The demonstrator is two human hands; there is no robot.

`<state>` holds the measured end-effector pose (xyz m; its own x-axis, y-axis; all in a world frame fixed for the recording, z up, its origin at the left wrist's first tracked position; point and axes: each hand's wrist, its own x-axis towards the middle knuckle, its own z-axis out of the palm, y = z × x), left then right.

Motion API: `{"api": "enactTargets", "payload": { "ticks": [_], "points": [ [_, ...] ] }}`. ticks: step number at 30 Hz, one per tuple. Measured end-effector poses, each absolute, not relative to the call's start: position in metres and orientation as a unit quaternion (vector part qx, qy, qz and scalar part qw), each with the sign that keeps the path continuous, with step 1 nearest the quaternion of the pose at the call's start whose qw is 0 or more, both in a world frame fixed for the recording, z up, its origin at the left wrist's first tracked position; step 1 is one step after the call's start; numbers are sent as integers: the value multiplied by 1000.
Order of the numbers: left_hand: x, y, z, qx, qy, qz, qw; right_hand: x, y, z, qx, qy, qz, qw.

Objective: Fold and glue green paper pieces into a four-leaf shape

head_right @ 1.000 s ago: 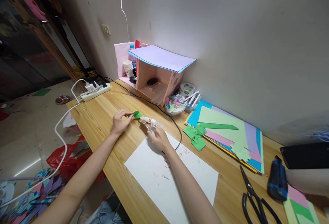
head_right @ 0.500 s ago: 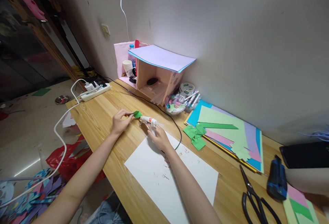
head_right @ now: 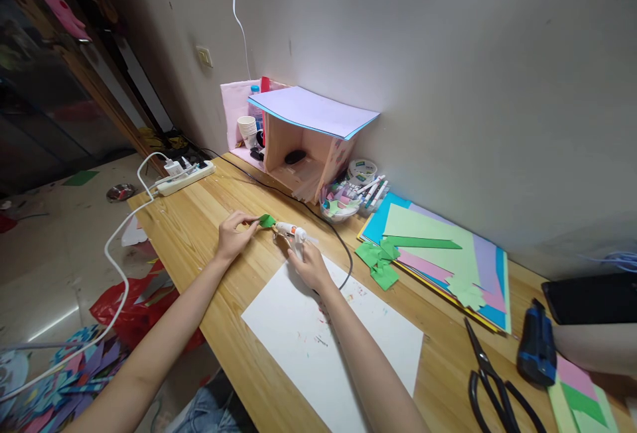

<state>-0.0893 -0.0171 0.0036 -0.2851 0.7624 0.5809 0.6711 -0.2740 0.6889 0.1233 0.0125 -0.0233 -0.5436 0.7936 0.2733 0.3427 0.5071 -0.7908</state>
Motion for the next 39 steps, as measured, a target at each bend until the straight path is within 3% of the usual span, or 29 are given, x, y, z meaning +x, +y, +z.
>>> {"api": "enactTargets", "payload": {
  "ticks": [16, 23, 32, 36, 39],
  "points": [
    [-90, -15, 0, 581, 597, 549, 69, 122, 12, -25, -373, -799, 323, 343],
    [-104, -3, -14, 377, 628, 641, 230, 102, 39, -15, -411, -784, 280, 371],
    [-109, 0, -18, 305, 572, 623, 439, 66, 57, -24, -471, -798, 196, 320],
    [-104, -5, -10, 310, 534, 575, 537, 85, 25, -19, -477, -763, 183, 397],
    [-98, -9, -6, 324, 503, 524, 606, 100, -2, -11, -484, -697, 251, 465]
  ]
}}
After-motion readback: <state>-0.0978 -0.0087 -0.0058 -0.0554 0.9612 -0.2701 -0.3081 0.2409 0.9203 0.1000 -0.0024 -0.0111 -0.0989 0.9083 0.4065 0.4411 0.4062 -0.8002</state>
